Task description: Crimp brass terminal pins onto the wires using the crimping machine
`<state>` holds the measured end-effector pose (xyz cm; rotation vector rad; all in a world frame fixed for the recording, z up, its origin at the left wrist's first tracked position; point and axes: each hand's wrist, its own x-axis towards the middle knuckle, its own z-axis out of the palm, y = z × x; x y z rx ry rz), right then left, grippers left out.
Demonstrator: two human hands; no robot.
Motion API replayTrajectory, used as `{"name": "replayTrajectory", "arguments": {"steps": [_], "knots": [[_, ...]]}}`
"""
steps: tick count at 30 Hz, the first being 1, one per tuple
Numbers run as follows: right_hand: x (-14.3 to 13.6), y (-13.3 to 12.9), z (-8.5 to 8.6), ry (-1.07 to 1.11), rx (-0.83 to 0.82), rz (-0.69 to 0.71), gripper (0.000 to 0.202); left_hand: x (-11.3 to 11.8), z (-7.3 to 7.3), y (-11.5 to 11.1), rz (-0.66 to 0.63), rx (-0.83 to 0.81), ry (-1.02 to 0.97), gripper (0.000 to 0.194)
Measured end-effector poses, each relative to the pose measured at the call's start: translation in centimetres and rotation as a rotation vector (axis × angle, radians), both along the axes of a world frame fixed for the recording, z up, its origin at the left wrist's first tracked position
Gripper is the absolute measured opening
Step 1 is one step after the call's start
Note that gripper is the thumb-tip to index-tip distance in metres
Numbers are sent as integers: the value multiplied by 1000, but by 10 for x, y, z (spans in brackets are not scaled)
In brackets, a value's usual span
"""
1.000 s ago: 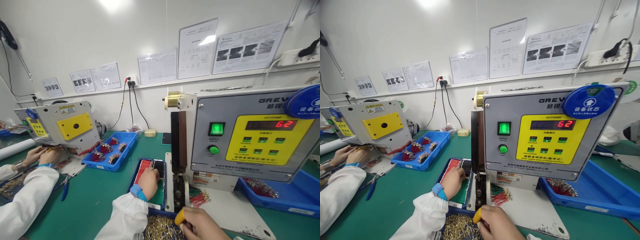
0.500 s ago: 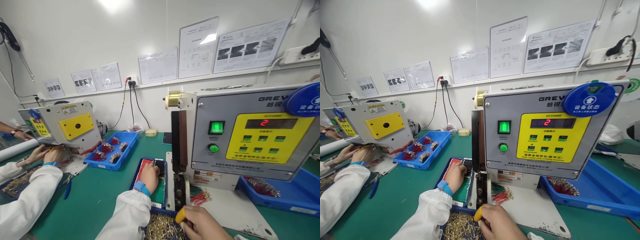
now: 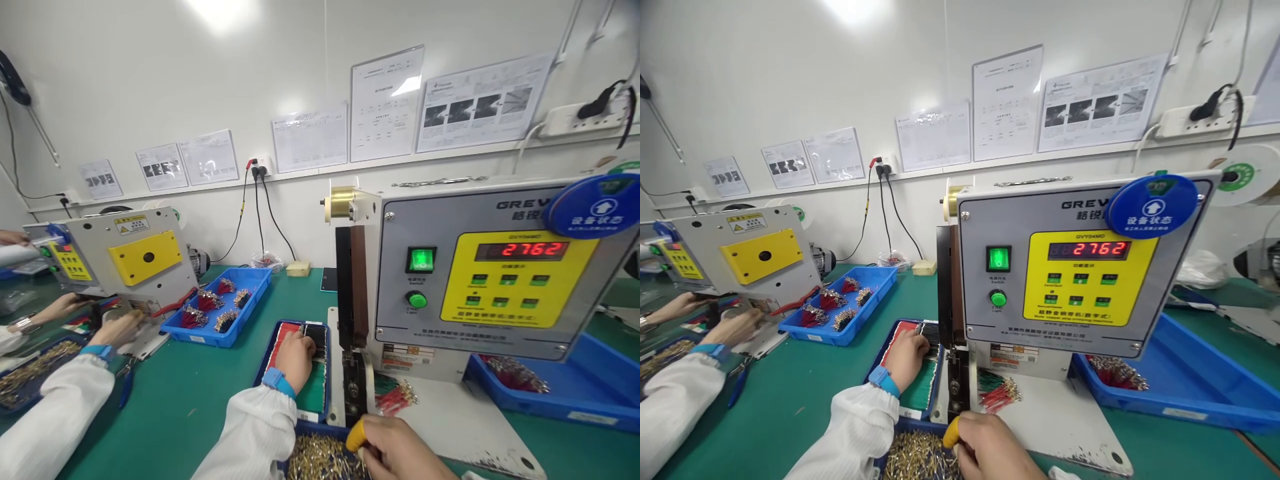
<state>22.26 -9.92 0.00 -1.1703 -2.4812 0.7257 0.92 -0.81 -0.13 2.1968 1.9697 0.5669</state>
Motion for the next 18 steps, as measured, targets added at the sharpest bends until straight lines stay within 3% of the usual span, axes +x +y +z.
{"name": "replayTrajectory", "arguments": {"steps": [8,13,16,18], "knots": [[-1,-1,7,29,-151,-51,15,-1,-8,4,5,56,-33,20],[-2,-1,6,36,-177,-76,19,0,-7,-2,-1,208,-99,20],[-4,3,18,68,-219,-66,12,4,-3,-9,-51,287,-140,21],[-4,10,35,67,-265,-18,10,9,-1,-14,-110,330,-165,20]]}}
